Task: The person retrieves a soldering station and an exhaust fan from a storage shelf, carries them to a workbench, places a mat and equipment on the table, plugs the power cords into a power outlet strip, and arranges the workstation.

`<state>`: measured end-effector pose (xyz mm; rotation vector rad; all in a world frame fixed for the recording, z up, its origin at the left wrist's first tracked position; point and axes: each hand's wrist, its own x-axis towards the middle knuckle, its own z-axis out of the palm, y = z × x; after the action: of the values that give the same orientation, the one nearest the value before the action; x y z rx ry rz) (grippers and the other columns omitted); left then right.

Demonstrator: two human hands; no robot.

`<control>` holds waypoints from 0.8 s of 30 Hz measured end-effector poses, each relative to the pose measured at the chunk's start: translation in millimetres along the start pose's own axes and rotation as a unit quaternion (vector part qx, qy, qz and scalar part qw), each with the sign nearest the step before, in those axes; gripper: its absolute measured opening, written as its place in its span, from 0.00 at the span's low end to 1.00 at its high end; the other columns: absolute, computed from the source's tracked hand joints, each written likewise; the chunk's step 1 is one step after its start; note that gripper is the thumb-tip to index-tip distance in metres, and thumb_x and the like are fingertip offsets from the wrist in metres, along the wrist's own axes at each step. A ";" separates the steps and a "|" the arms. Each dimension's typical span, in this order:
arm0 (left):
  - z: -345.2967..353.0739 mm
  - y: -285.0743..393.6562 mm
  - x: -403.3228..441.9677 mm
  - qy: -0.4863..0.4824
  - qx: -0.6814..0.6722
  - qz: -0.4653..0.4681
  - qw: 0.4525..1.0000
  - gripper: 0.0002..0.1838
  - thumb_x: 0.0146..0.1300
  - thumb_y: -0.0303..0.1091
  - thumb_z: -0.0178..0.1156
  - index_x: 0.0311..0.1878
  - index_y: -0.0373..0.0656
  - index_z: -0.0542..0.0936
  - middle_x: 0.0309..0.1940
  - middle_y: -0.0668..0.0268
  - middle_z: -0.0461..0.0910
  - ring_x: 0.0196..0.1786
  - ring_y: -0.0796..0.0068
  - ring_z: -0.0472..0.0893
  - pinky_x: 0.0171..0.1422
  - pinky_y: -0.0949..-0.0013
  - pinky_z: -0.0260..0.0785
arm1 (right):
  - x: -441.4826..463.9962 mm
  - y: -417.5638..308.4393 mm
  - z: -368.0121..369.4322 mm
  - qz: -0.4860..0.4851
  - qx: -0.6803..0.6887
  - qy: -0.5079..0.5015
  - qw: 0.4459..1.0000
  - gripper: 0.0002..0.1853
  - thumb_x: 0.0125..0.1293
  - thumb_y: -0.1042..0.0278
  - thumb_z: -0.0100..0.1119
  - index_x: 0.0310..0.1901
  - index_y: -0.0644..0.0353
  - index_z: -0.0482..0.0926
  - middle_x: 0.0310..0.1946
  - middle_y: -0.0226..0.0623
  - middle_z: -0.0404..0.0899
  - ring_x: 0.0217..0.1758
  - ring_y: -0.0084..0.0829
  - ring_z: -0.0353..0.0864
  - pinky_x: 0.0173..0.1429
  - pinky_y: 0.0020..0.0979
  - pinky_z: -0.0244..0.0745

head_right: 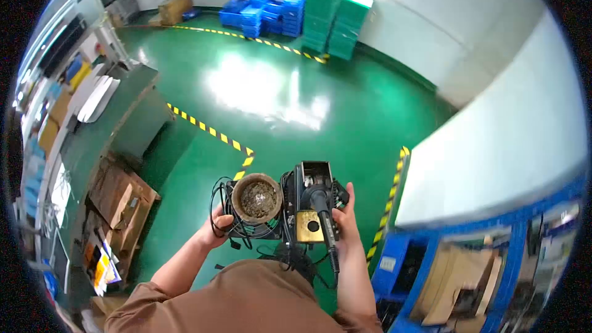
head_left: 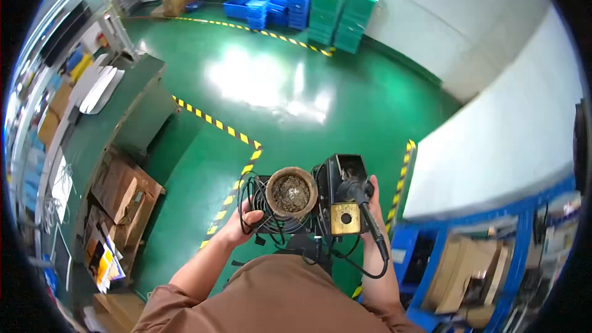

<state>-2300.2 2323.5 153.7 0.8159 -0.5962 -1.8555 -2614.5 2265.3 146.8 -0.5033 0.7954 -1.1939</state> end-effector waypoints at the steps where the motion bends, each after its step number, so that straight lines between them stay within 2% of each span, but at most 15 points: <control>1: -6.8 9.5 18.0 -0.006 -0.008 0.021 1.000 0.33 0.52 0.40 0.65 0.61 0.39 0.66 0.52 0.65 0.76 0.52 0.73 0.76 0.59 0.67 0.68 | 27.4 -4.9 5.0 0.016 -0.011 -0.027 0.999 0.24 0.69 0.44 0.43 0.63 0.44 0.62 0.55 0.42 0.73 0.55 0.38 0.76 0.61 0.43 0.70; 2: -9.7 23.1 31.5 0.003 -0.013 0.036 0.999 0.33 0.52 0.40 0.65 0.61 0.39 0.66 0.52 0.65 0.76 0.52 0.73 0.76 0.59 0.67 0.68 | 56.3 -13.8 20.0 0.029 0.000 -0.039 0.999 0.27 0.65 0.56 0.46 0.65 0.42 0.54 0.55 0.45 0.72 0.52 0.38 0.77 0.56 0.42 0.74; 4: -13.6 53.7 64.3 0.013 -0.001 0.058 0.998 0.32 0.53 0.40 0.65 0.59 0.40 0.68 0.51 0.64 0.76 0.52 0.73 0.76 0.58 0.66 0.69 | 114.2 -32.1 50.1 0.056 0.021 -0.062 0.996 0.47 0.55 0.80 0.54 0.71 0.40 0.39 0.54 0.51 0.70 0.46 0.39 0.81 0.46 0.39 0.81; 5: -14.7 67.4 75.8 0.028 -0.006 0.074 0.997 0.27 0.53 0.37 0.63 0.57 0.40 0.70 0.49 0.64 0.77 0.51 0.72 0.77 0.57 0.65 0.70 | 140.0 -35.8 59.0 0.061 -0.002 -0.059 0.996 0.46 0.55 0.81 0.53 0.71 0.40 0.39 0.55 0.50 0.70 0.47 0.39 0.80 0.46 0.39 0.81; 7: -24.2 82.0 104.3 0.057 -0.034 0.081 0.995 0.25 0.53 0.34 0.61 0.55 0.40 0.70 0.47 0.64 0.77 0.50 0.73 0.77 0.56 0.66 0.70 | 186.5 -43.0 77.8 0.075 -0.033 -0.059 0.995 0.45 0.55 0.81 0.51 0.71 0.40 0.42 0.57 0.46 0.68 0.49 0.38 0.79 0.49 0.37 0.80; 9: -49.3 92.9 128.4 0.116 -0.065 0.075 0.988 0.21 0.52 0.29 0.57 0.52 0.40 0.70 0.42 0.66 0.78 0.45 0.74 0.78 0.53 0.66 0.71 | 252.6 -29.2 66.5 0.109 -0.055 -0.090 0.989 0.45 0.55 0.81 0.51 0.71 0.41 0.42 0.58 0.46 0.67 0.50 0.38 0.79 0.50 0.37 0.79; 12: -79.8 119.6 180.2 0.171 -0.103 0.097 0.975 0.21 0.52 0.28 0.58 0.52 0.41 0.70 0.41 0.67 0.77 0.44 0.75 0.78 0.52 0.67 0.71 | 343.4 -20.4 101.2 0.154 -0.033 -0.111 0.981 0.44 0.56 0.81 0.50 0.71 0.44 0.41 0.60 0.44 0.65 0.51 0.38 0.78 0.51 0.36 0.79; 13: -95.8 133.1 199.6 0.142 -0.099 0.103 0.979 0.22 0.53 0.29 0.60 0.53 0.42 0.70 0.43 0.68 0.77 0.46 0.75 0.77 0.52 0.68 0.70 | 365.5 -24.0 126.9 0.163 -0.069 -0.071 0.982 0.26 0.60 0.61 0.50 0.60 0.50 0.59 0.51 0.41 0.73 0.48 0.37 0.80 0.52 0.37 0.77; 15: -124.4 158.7 233.8 0.135 -0.106 0.128 0.977 0.23 0.53 0.29 0.60 0.54 0.41 0.69 0.43 0.68 0.77 0.47 0.75 0.77 0.53 0.69 0.70 | 415.4 -14.2 154.3 0.126 -0.121 -0.040 0.984 0.23 0.63 0.51 0.50 0.56 0.53 0.66 0.47 0.39 0.77 0.46 0.36 0.80 0.52 0.38 0.77; 17: -155.5 197.6 273.3 0.120 -0.121 0.137 0.976 0.23 0.57 0.28 0.61 0.56 0.41 0.68 0.45 0.68 0.76 0.50 0.75 0.76 0.56 0.69 0.69 | 471.5 -6.7 180.1 0.094 -0.138 -0.041 0.985 0.25 0.65 0.42 0.50 0.51 0.55 0.74 0.43 0.38 0.81 0.44 0.35 0.81 0.52 0.38 0.76; 18: -169.4 216.5 290.8 0.126 -0.122 0.141 0.974 0.23 0.57 0.28 0.61 0.56 0.41 0.68 0.45 0.68 0.76 0.50 0.75 0.76 0.56 0.69 0.69 | 494.5 -9.2 194.9 0.099 -0.121 -0.062 0.986 0.26 0.61 0.51 0.55 0.58 0.52 0.65 0.49 0.40 0.75 0.49 0.37 0.78 0.54 0.39 0.75; 20: -176.3 271.6 318.4 0.135 -0.074 0.125 0.980 0.19 0.61 0.30 0.57 0.55 0.40 0.67 0.37 0.71 0.78 0.33 0.82 0.77 0.31 0.77 0.72 | 539.7 -14.6 225.3 0.110 -0.086 -0.103 0.985 0.45 0.55 0.70 0.64 0.70 0.46 0.47 0.62 0.44 0.62 0.59 0.42 0.71 0.59 0.41 0.73; 22: -194.7 311.2 347.6 0.158 -0.080 0.089 0.980 0.17 0.62 0.30 0.55 0.54 0.41 0.68 0.33 0.73 0.78 0.25 0.86 0.75 0.19 0.82 0.63 | 580.8 -15.9 259.1 0.137 -0.079 -0.041 0.987 0.40 0.60 0.75 0.58 0.70 0.43 0.47 0.61 0.44 0.63 0.58 0.43 0.73 0.58 0.42 0.74; 24: -222.1 340.6 384.5 0.133 -0.072 0.110 0.982 0.17 0.62 0.30 0.56 0.53 0.41 0.69 0.37 0.72 0.77 0.32 0.84 0.76 0.30 0.78 0.68 | 609.3 -21.8 306.4 0.100 -0.105 -0.041 0.989 0.39 0.62 0.81 0.50 0.70 0.41 0.47 0.61 0.45 0.63 0.57 0.43 0.73 0.56 0.44 0.75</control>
<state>-2043.8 1826.2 144.5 0.8488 -0.3631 -1.5365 -2298.1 1662.2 189.4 -0.6258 0.8832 -0.9041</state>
